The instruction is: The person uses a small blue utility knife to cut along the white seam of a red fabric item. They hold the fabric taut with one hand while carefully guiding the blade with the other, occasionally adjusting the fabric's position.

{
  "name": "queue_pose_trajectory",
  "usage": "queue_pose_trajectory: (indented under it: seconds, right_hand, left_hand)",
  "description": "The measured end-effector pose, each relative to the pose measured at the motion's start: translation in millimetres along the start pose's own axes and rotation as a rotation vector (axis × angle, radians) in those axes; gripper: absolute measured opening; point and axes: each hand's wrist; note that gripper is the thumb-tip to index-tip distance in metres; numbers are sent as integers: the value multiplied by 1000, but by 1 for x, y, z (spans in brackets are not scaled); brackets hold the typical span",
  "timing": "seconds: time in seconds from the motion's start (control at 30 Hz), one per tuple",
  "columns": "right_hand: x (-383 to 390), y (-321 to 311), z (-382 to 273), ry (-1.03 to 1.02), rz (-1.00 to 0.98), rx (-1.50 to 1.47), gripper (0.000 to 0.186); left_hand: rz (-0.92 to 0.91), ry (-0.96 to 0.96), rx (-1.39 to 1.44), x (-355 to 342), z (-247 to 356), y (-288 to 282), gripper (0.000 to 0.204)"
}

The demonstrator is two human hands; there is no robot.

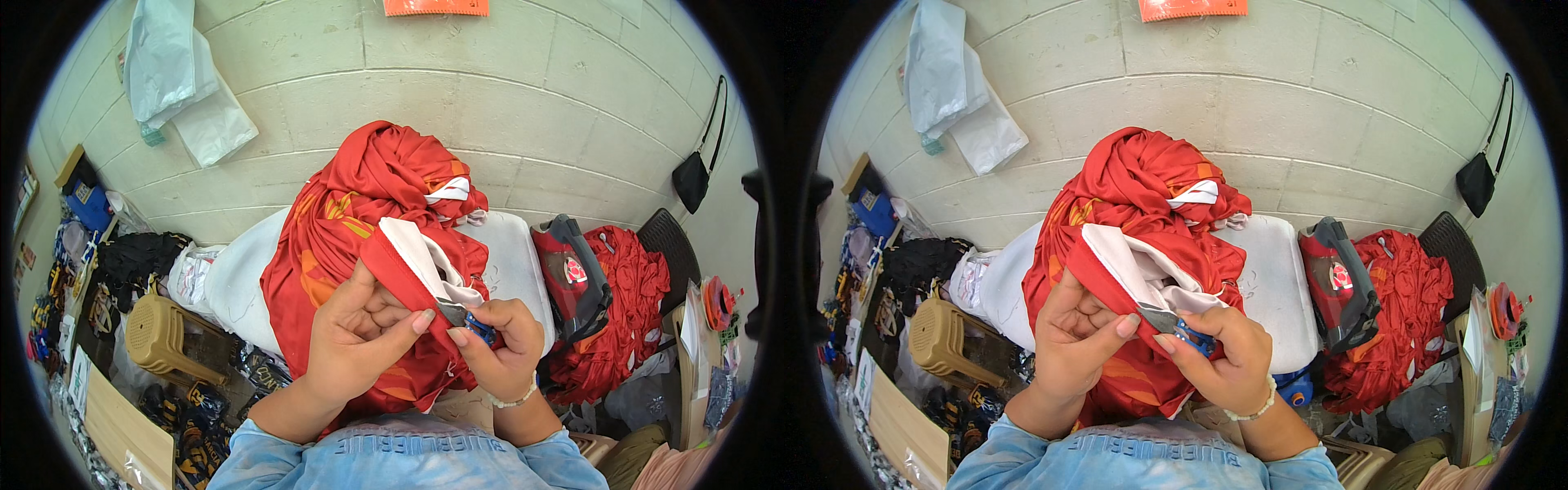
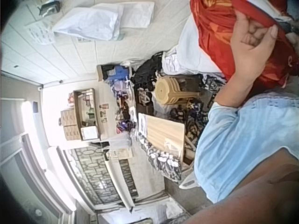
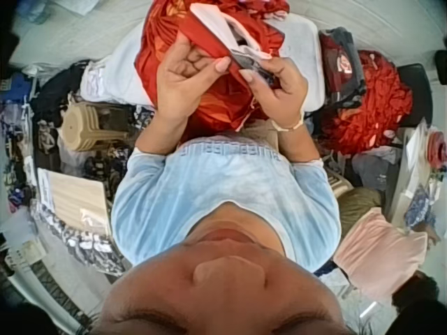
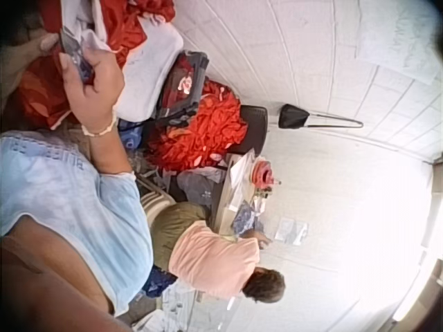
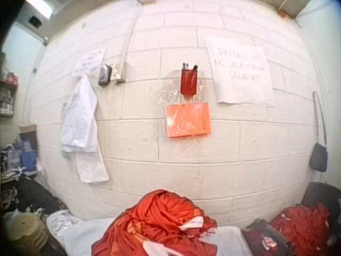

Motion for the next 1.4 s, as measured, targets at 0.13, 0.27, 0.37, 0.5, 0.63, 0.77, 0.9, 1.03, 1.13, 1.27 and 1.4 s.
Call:
queue_pose_trajectory:
  seconds: [0.13,0.27,0.37,0.5,0.63,0.77,0.9,1.03,1.13,1.27,1.4]
  right_hand:
    - [-1,1,-1,8,12,-44,27]
    - [-3,-2,-2,-18,-30,33,26]
    - [-4,-3,-2,13,-3,87,25]
    - [3,1,-4,455,-67,-556,24]
    - [10,-4,2,360,-247,-264,21]
    - [14,-7,7,422,-239,-323,25]
    - [10,-6,7,356,-148,-307,22]
    - [4,-6,3,223,-48,-231,26]
    - [-1,-7,4,42,-51,-48,30]
    - [-2,-5,3,7,-42,-14,33]
    - [-3,-4,1,23,-55,-20,32]
  left_hand:
    - [-39,-13,-5,0,2,-1,63]
    - [-30,-10,-65,2,2,0,61]
    - [-32,-12,-92,1,2,-1,61]
    - [22,-49,-35,0,-3,0,68]
    - [58,8,-7,-6,-8,-2,72]
    - [76,55,28,-7,-10,-3,72]
    - [54,60,-5,-6,-11,-2,73]
    - [40,44,-4,-4,-9,-1,74]
    - [37,26,18,-3,-7,0,74]
    - [20,35,17,-3,-7,-1,74]
    - [22,26,36,-2,-7,-1,74]
Point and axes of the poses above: each hand's wrist, its own x-axis away from the middle knuckle, its own y-axis out of the palm, z = x × y, and after that the axes turned 14 degrees about x, right-handed
